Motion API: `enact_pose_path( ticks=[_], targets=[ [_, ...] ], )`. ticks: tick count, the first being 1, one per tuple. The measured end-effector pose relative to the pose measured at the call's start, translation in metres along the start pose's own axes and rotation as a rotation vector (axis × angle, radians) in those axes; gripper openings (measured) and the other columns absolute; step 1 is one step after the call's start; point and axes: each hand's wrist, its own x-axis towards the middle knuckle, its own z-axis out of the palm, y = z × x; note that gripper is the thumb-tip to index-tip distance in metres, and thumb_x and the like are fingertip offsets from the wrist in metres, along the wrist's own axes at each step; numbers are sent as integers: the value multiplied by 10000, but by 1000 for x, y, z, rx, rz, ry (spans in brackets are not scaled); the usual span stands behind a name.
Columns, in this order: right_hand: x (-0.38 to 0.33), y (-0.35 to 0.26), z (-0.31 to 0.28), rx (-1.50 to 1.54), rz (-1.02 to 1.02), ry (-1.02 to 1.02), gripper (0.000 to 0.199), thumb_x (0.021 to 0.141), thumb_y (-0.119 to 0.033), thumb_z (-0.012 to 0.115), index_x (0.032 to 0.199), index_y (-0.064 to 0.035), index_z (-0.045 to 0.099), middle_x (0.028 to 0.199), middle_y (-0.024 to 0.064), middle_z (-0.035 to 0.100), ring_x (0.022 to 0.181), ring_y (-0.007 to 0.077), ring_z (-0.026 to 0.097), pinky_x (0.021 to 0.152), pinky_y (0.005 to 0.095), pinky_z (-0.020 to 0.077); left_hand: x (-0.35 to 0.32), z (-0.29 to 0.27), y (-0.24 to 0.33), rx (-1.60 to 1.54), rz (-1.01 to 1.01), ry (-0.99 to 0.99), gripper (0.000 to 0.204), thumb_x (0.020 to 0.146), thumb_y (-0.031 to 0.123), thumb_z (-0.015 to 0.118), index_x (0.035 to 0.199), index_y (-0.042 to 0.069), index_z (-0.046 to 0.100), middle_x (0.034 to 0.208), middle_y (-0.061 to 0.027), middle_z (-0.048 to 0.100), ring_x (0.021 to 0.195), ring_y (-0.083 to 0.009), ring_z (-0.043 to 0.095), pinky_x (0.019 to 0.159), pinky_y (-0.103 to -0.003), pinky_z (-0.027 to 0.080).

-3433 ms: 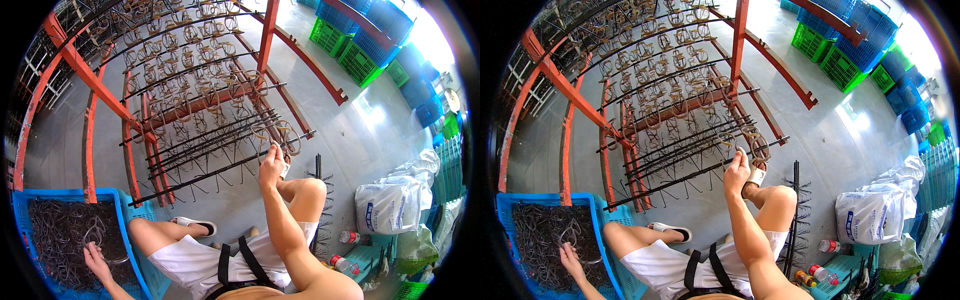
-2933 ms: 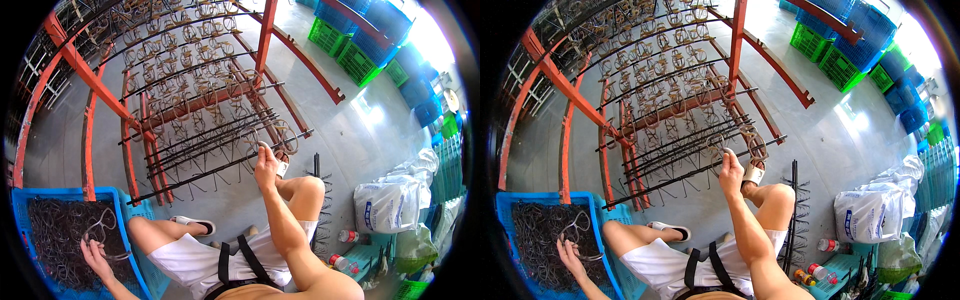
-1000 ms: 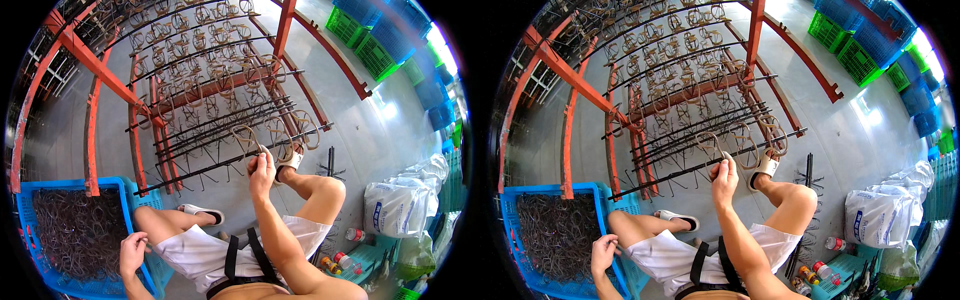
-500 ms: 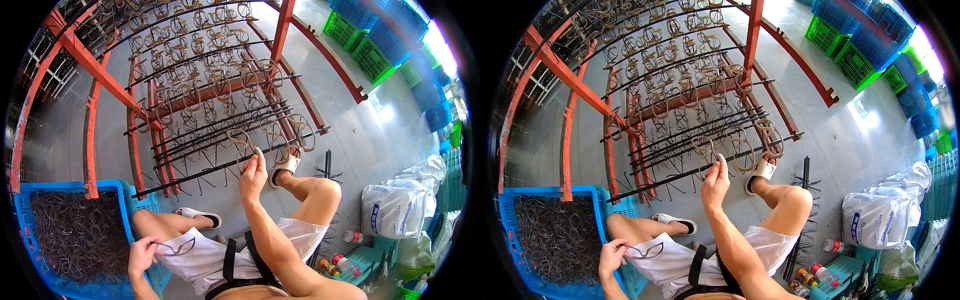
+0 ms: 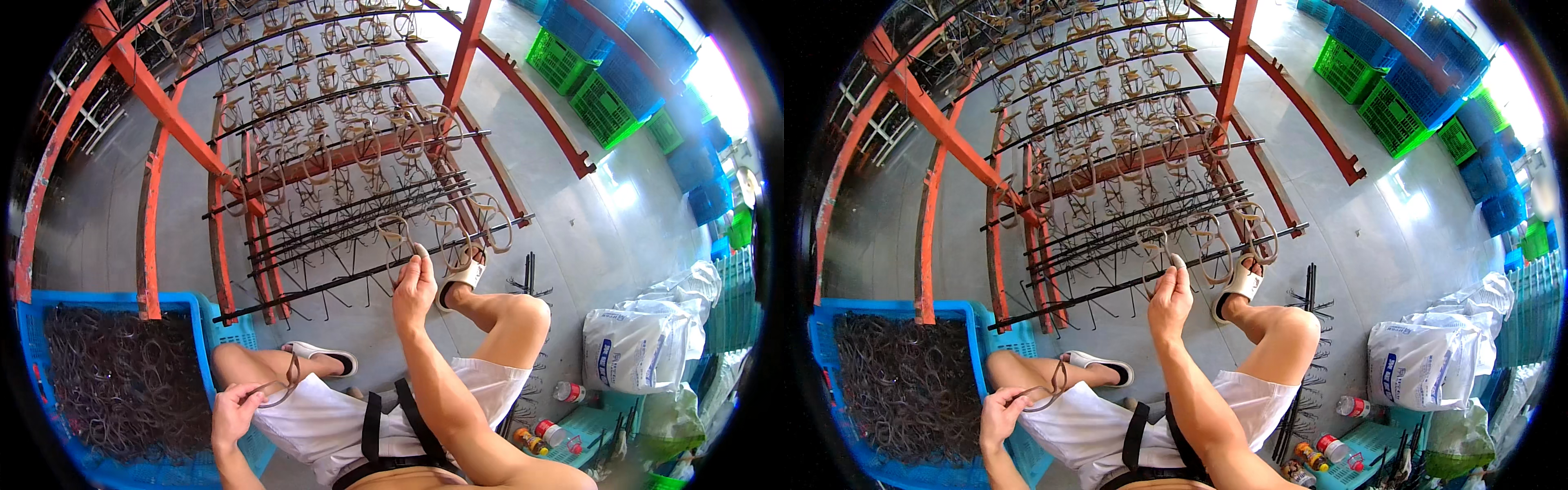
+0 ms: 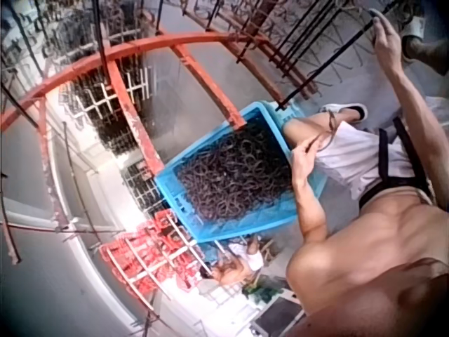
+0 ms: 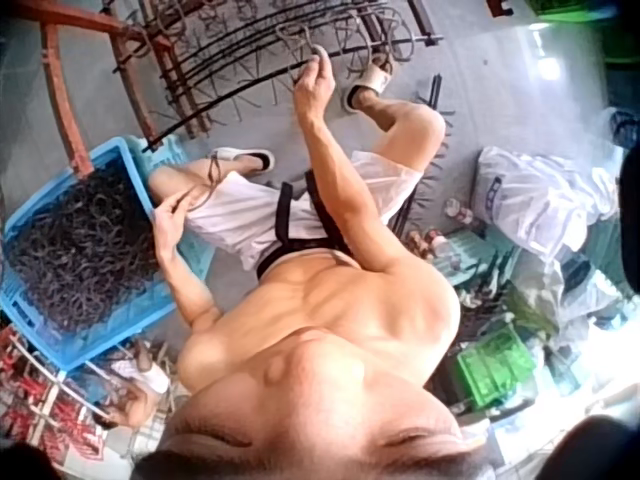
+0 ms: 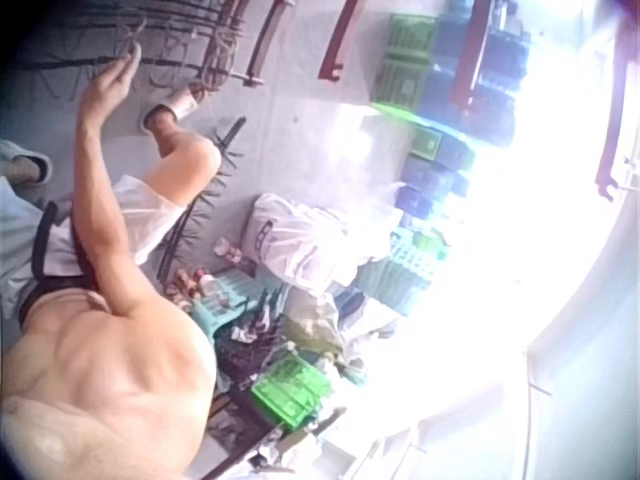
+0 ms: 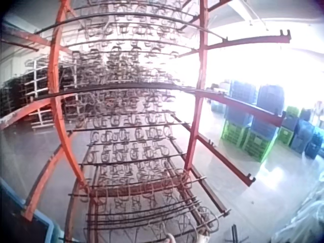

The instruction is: The person repeatedly picks metal hooks from a blue basket and attaches them to horizontal rods on a red metal rack. The person occasionally adjusts the rack position and continues attaching hooks one at a time.

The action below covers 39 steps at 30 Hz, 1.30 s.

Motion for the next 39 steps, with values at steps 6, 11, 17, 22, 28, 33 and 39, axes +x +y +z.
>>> enact_pose_path(
  ticks=[6,11,17,22,28,33,39],
  targets=[
    [-9,1,-5,-346,-259,-69,205,949,-167,463,1068,-24,549,594,-62,393,504,24,334,432,193,276,3,7,3,-154,-30,-5,201,831,76,593,961,-74,626,792,-111,673,715,-111,620,662,-234,484],
    [-2,9,-13,-351,-215,-37,241,942,-149,461,1128,-18,540,578,-7,437,495,70,380,441,236,331,5,11,16,-188,-5,-22,211,840,76,590,980,-80,614,777,-105,669,715,-109,617,673,-236,488],
    [0,2,-7,-318,-205,-20,249,945,-162,448,1128,-16,531,562,-10,420,489,65,367,437,236,316,5,21,16,-354,26,-45,207,862,79,574,1003,-70,603,771,-84,652,709,-126,615,671,-244,494],
    [2,10,-14,-346,-214,-41,248,944,-167,452,1127,-25,540,564,-3,425,486,68,375,435,245,329,5,35,32,-406,55,-52,218,870,108,568,984,-74,602,747,-85,642,687,-127,604,655,-245,493],
    [-3,2,-1,-454,-276,36,238,943,-170,450,1102,-20,543,556,24,435,481,91,398,445,262,350,7,37,34,-411,102,-62,228,869,132,577,976,-67,607,734,-86,641,673,-124,599,640,-246,491],
    [3,17,-9,-231,-215,11,229,958,-195,430,1109,-49,521,579,-37,399,489,58,351,427,228,296,4,39,30,-401,101,-76,219,875,129,574,982,-59,600,753,-80,637,690,-122,598,654,-248,496],
    [13,-6,-31,62,205,-285,277,967,-228,410,1168,-45,457,696,9,488,531,81,468,436,214,385,9,57,19,-527,157,-64,202,896,141,550,981,-39,586,732,-66,615,683,-109,585,631,-237,494]
  ],
)
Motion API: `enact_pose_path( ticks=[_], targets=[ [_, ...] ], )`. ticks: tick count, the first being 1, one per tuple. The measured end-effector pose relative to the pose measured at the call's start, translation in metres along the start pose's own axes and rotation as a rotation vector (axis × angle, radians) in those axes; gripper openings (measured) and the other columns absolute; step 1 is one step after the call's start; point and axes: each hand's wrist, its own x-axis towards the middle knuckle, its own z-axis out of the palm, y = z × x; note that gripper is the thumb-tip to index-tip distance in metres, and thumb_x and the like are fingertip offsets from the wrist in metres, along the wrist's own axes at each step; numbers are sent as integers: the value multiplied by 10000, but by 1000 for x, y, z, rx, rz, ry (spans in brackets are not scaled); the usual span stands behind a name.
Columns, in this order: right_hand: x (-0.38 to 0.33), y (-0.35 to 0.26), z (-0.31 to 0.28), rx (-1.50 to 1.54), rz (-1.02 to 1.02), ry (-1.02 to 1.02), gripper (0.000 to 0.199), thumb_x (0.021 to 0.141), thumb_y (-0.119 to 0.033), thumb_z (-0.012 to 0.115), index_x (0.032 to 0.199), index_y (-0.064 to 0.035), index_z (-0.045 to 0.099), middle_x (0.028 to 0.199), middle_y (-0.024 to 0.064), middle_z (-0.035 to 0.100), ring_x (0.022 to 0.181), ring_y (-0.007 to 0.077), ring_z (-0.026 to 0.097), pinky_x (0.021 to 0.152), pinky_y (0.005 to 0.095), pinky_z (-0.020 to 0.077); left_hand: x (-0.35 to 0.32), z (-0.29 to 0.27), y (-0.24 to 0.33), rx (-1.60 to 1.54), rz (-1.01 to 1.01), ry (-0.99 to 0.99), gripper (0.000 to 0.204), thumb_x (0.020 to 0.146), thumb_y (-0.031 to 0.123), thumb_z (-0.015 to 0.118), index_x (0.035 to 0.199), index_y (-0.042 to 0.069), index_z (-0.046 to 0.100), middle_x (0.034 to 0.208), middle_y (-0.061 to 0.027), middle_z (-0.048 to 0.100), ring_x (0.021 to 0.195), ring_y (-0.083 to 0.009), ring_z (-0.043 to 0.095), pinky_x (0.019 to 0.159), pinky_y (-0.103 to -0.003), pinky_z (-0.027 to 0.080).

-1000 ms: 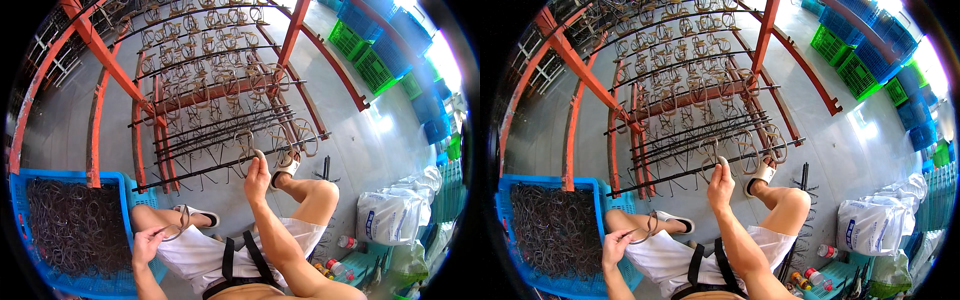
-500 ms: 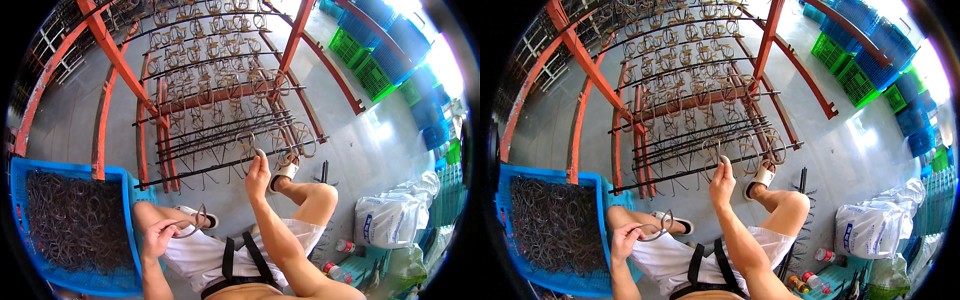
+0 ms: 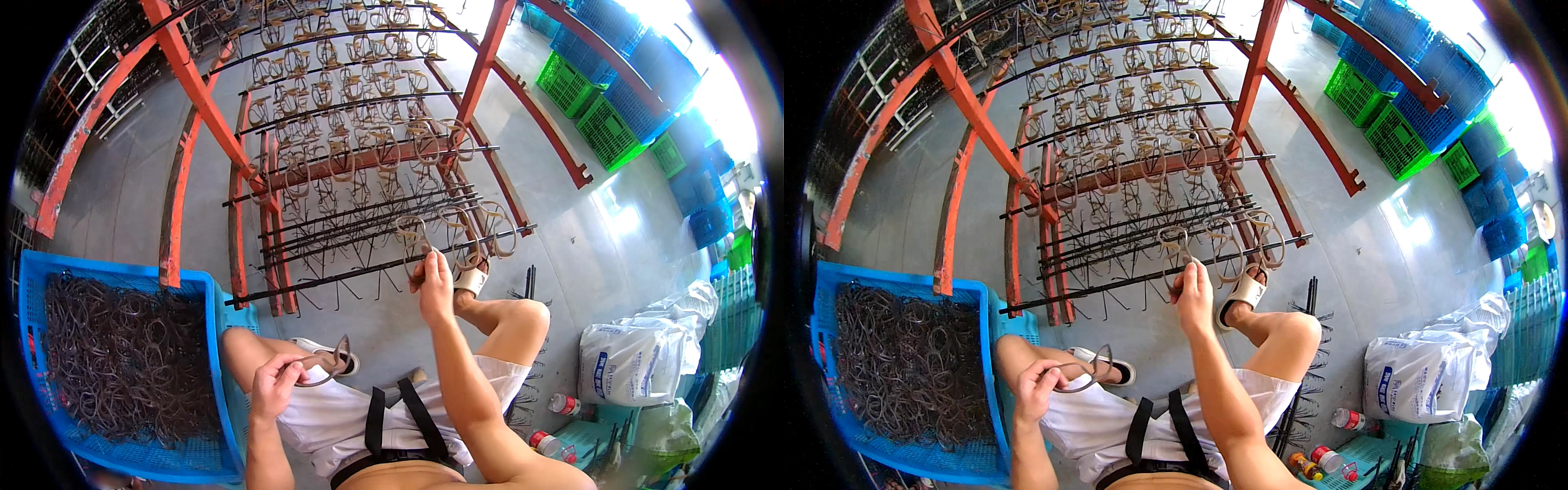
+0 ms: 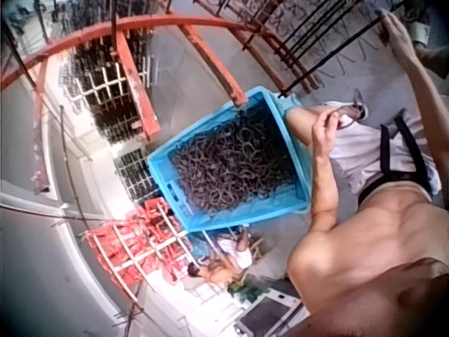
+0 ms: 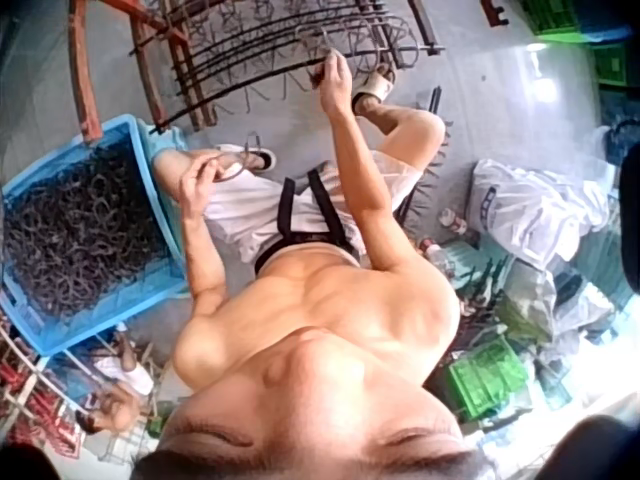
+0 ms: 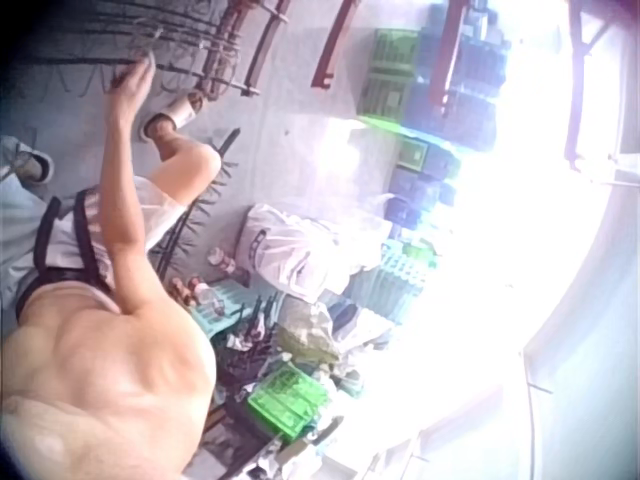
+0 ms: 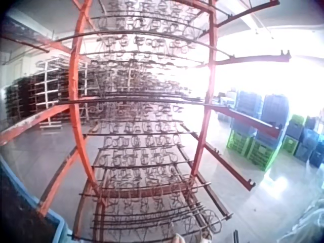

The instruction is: The person repeatedly picks metal hooks from a blue basket and attaches them to horizontal rods on a red metal rack. The person occasionally adjusts the rack position and continues attaching hooks one at a time.

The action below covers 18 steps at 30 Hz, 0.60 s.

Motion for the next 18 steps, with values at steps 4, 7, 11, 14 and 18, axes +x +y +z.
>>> enact_pose_path(
  ticks=[4,7,11,14,18],
  targets=[
    [-31,-35,5,-568,-213,26,331,923,-217,480,1182,-14,445,1024,159,511,892,260,541,723,349,473,9,20,2,-131,40,52,193,906,165,533,940,-18,582,646,-40,566,548,-89,521,479,-213,419],
    [-78,-45,16,-1118,-649,-119,427,848,-187,568,1225,-27,446,1223,230,373,1170,411,319,976,472,299,24,35,12,-251,12,30,170,906,155,530,899,-8,577,568,-19,509,444,-70,441,400,-210,362],
    [-94,-34,17,-424,6,-867,438,926,-207,466,1317,-50,346,1232,162,414,1050,304,497,884,403,422,45,44,22,-370,60,4,206,930,179,489,879,-4,569,542,1,450,435,-55,401,387,-206,309],
    [-112,2,36,55,133,-432,487,958,-234,424,1381,-89,231,1195,139,454,1006,226,536,852,355,458,54,52,25,-467,155,287,186,921,186,498,895,11,556,550,23,404,450,-59,395,392,-192,304],
    [-139,5,67,337,223,-282,402,979,-196,372,1345,-68,267,1087,104,509,927,173,564,831,311,465,42,73,7,269,552,321,156,863,104,553,976,-1,576,823,-74,553,692,-135,521,636,-244,427]
  ],
)
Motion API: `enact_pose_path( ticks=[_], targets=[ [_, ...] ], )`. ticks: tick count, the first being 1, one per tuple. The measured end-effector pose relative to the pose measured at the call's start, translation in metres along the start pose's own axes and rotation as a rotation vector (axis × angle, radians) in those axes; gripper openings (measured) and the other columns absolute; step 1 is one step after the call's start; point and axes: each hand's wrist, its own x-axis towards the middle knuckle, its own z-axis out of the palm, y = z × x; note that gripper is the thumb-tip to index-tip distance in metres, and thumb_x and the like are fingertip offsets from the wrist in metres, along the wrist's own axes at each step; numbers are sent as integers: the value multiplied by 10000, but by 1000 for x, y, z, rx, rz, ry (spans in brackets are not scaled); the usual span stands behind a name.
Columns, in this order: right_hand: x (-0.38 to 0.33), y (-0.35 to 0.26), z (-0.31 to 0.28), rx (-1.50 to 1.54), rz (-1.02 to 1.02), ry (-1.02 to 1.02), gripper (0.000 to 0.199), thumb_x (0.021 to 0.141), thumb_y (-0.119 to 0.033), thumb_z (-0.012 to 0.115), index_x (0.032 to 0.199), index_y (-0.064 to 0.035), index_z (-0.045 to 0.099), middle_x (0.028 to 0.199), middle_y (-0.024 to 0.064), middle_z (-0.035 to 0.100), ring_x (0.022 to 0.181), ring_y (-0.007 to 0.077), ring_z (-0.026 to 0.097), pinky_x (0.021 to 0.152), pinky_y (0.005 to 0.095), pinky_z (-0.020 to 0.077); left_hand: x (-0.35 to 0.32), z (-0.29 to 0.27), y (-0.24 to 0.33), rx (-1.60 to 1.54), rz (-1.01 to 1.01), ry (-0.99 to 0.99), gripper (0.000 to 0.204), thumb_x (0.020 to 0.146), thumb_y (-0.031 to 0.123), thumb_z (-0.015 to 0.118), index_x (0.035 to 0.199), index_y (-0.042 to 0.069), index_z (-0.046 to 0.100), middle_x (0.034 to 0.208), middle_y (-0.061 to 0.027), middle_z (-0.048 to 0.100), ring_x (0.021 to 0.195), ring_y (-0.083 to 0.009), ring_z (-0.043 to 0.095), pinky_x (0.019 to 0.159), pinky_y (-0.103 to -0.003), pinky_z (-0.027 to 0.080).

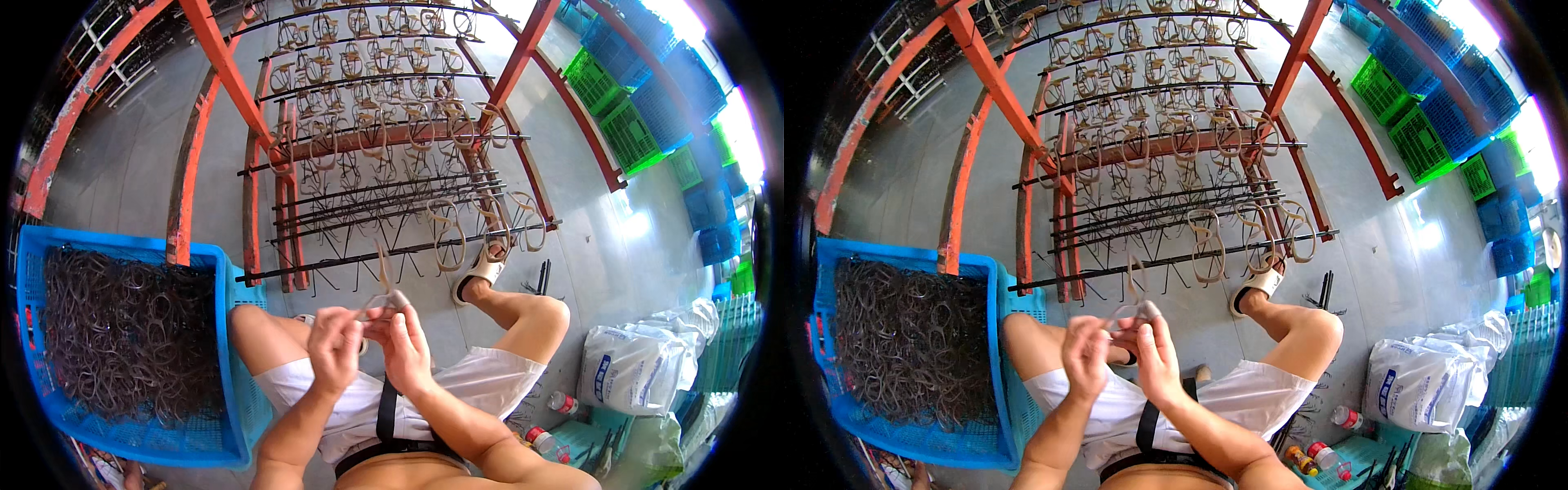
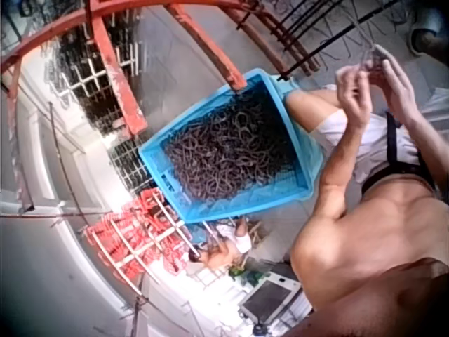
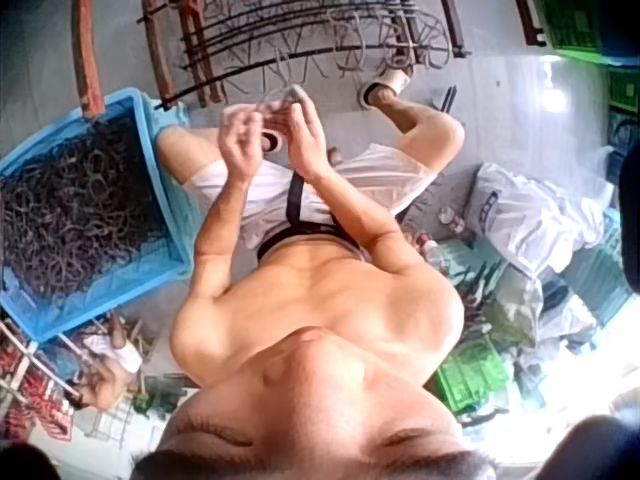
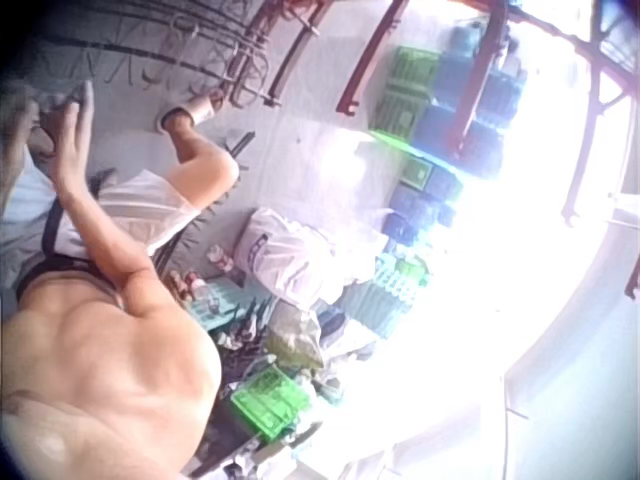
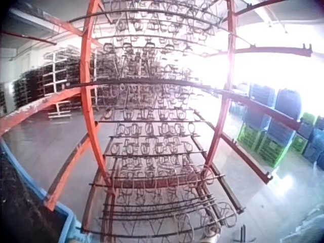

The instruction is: The person repeatedly picks metal hooks from a blue basket and attaches them to horizontal rods on a red metal rack. The person occasionally adjusts the rack position and continues attaching hooks one at a time.

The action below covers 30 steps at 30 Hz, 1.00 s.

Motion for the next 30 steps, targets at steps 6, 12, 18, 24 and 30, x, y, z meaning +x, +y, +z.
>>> enact_pose_path(
  ticks=[6,12,18,24,30],
  targets=[
    [47,-10,-12,-502,-508,295,236,957,-99,394,1170,-16,454,614,1,488,489,52,436,437,193,363,-2,-54,-28,146,224,1,159,853,103,524,934,-4,610,1024,-149,580,848,-233,567,682,-306,472],
    [101,5,-33,-751,-519,587,238,947,-160,462,1128,-30,545,596,-24,475,506,41,415,447,202,364,21,-226,-109,1258,-509,295,416,866,315,554,1118,-14,513,1161,-222,472,980,-360,534,853,-442,420],
    [111,15,-16,-362,-440,585,201,964,-216,435,904,-54,538,565,-42,429,473,28,369,409,188,306,-28,-292,-226,477,-1060,114,491,844,327,557,1174,-34,512,1107,-239,582,1032,-312,563,872,-364,413],
    [115,10,-17,-213,-399,572,257,969,-230,421,747,-102,413,561,-44,395,445,29,337,378,192,272,-13,-277,-216,812,-926,-54,323,816,192,560,1069,-9,559,1008,-233,607,946,-341,591,810,-396,449],
    [115,8,-13,-66,-385,569,219,961,-216,442,783,-90,450,585,-37,416,449,37,348,386,190,276,-19,-279,-218,1152,-611,62,181,767,14,537,946,2,562,790,-187,608,764,-353,596,716,-397,464]
  ],
)
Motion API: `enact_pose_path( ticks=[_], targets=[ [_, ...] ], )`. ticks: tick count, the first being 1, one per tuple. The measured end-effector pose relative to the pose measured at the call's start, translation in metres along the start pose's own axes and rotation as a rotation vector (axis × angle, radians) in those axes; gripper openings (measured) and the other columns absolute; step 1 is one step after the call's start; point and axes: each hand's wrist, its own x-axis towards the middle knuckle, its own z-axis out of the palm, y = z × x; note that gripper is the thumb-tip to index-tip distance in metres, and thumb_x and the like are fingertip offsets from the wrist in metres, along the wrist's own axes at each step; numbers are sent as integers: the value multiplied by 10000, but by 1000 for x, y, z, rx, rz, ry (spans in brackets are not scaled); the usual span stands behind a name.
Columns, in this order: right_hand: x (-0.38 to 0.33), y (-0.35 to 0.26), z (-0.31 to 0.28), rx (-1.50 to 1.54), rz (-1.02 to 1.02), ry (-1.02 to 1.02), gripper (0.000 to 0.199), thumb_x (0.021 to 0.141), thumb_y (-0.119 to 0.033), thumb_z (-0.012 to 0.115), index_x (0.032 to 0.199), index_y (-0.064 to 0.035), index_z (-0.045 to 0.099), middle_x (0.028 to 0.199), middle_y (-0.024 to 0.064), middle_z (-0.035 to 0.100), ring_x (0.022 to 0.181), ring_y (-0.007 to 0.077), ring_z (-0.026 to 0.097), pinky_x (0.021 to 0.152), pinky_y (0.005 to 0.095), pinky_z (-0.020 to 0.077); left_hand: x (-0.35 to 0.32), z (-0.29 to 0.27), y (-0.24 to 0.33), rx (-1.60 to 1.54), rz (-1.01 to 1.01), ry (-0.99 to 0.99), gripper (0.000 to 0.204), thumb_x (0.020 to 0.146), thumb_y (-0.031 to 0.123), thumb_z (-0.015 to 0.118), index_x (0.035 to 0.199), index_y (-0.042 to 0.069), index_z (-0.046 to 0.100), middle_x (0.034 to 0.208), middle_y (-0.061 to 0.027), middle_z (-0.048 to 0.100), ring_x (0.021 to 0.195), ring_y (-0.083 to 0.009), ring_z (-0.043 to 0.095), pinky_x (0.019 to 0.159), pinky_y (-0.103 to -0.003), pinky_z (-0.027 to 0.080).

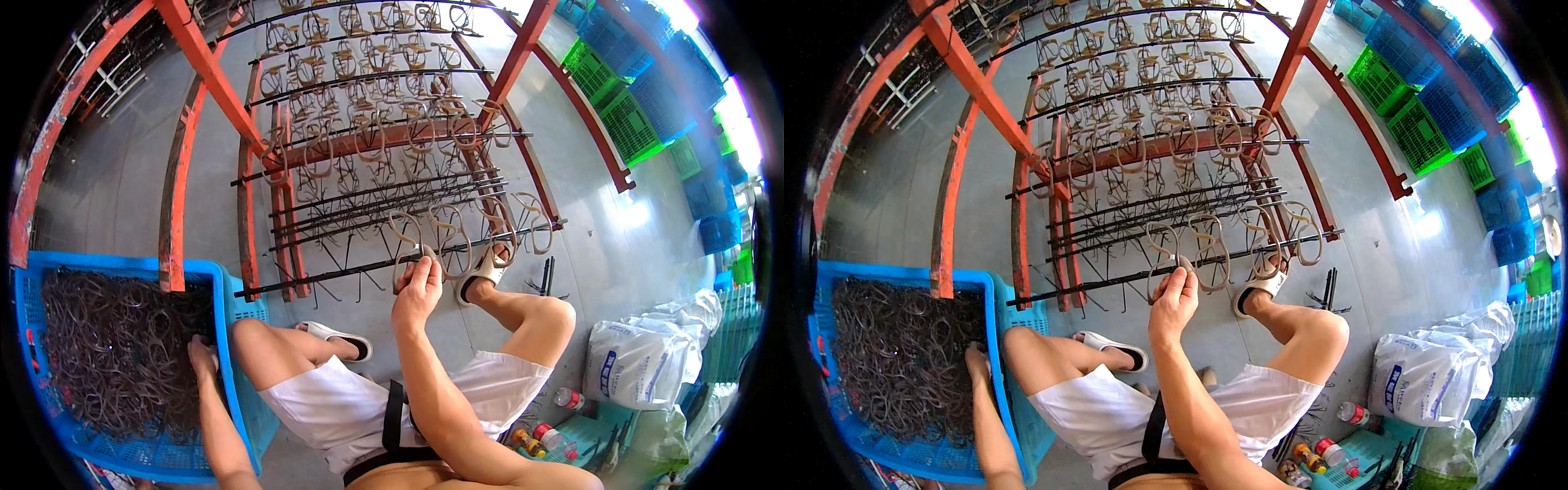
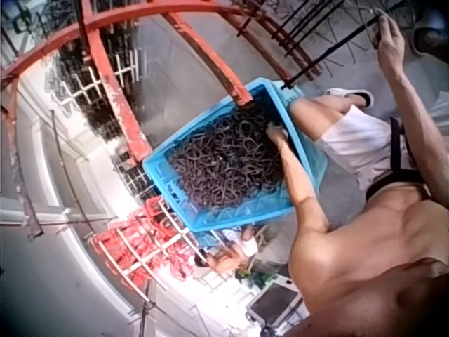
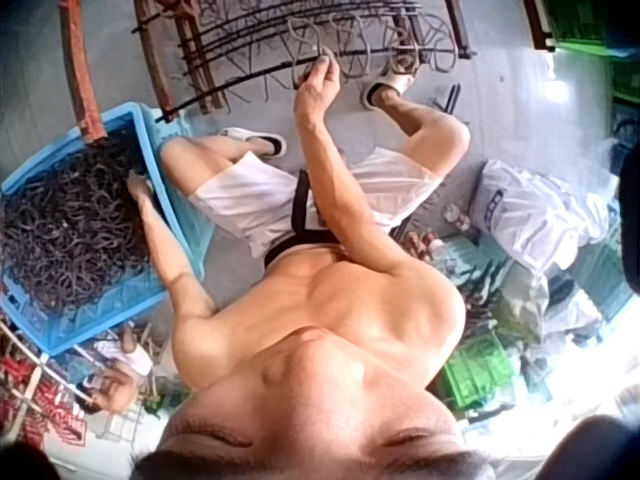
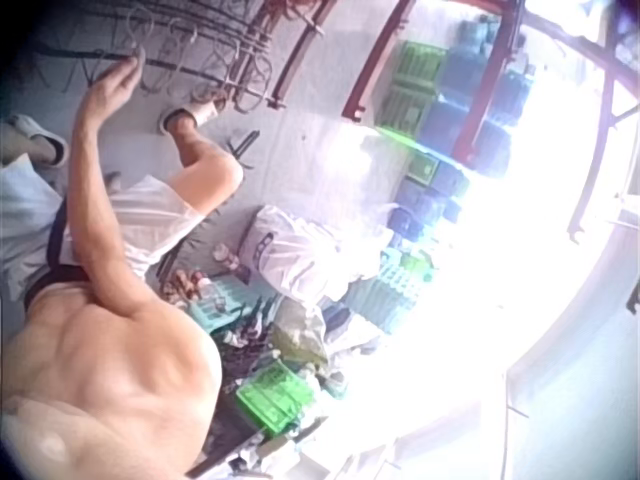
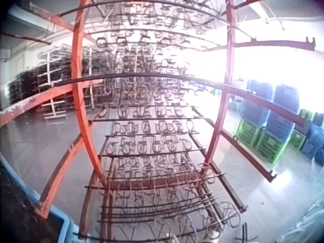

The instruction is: The person repeatedly picks metal hooks from a blue basket and attaches them to horizontal rods on a red metal rack. The person occasionally adjusts the rack position and continues attaching hooks one at a time.

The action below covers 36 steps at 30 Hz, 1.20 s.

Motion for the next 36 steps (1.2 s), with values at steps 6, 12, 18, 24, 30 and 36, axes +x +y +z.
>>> enact_pose_path(
  ticks=[6,12,18,24,30,36],
  targets=[
    [6,-4,-5,-5,5,-78,153,955,-193,458,910,-63,524,596,-44,418,455,28,349,389,183,283,-14,-37,9,-819,-408,-149,125,753,25,499,871,44,535,708,-22,503,548,-132,469,500,-263,391],
    [-1,5,5,-119,-64,-31,176,958,-207,451,996,-61,542,593,-44,394,448,40,350,375,194,273,-39,-43,3,-553,-293,-151,226,723,-31,520,941,24,540,756,-45,522,629,-140,499,556,-265,404],
    [0,-3,3,-149,-25,-78,219,959,-176,445,1094,-30,537,577,-62,382,460,14,322,391,180,268,-44,-56,28,-557,-121,19,281,820,6,471,1094,-13,532,926,-91,578,740,-161,534,697,-288,443],
    [-4,6,-1,-82,-65,-30,200,957,-201,453,1061,-60,548,591,-53,375,448,29,324,371,184,261,-52,-72,39,-828,-187,374,228,903,124,494,1100,19,541,836,-27,524,676,-104,444,634,-252,395],
    [-2,-1,3,-159,-53,-68,203,960,-202,447,1048,-51,551,589,-51,375,446,28,329,373,188,265,-75,-71,19,-1050,-231,406,219,891,114,504,1092,27,520,773,-6,486,675,-87,424,639,-230,374],
    [-2,3,0,-229,-86,-136,224,958,-194,453,1082,-38,554,565,-62,371,449,18,326,377,187,262,-80,-81,32,-1540,-313,395,240,885,142,536,1106,57,503,791,-11,502,689,-92,445,662,-238,382]
  ],
)
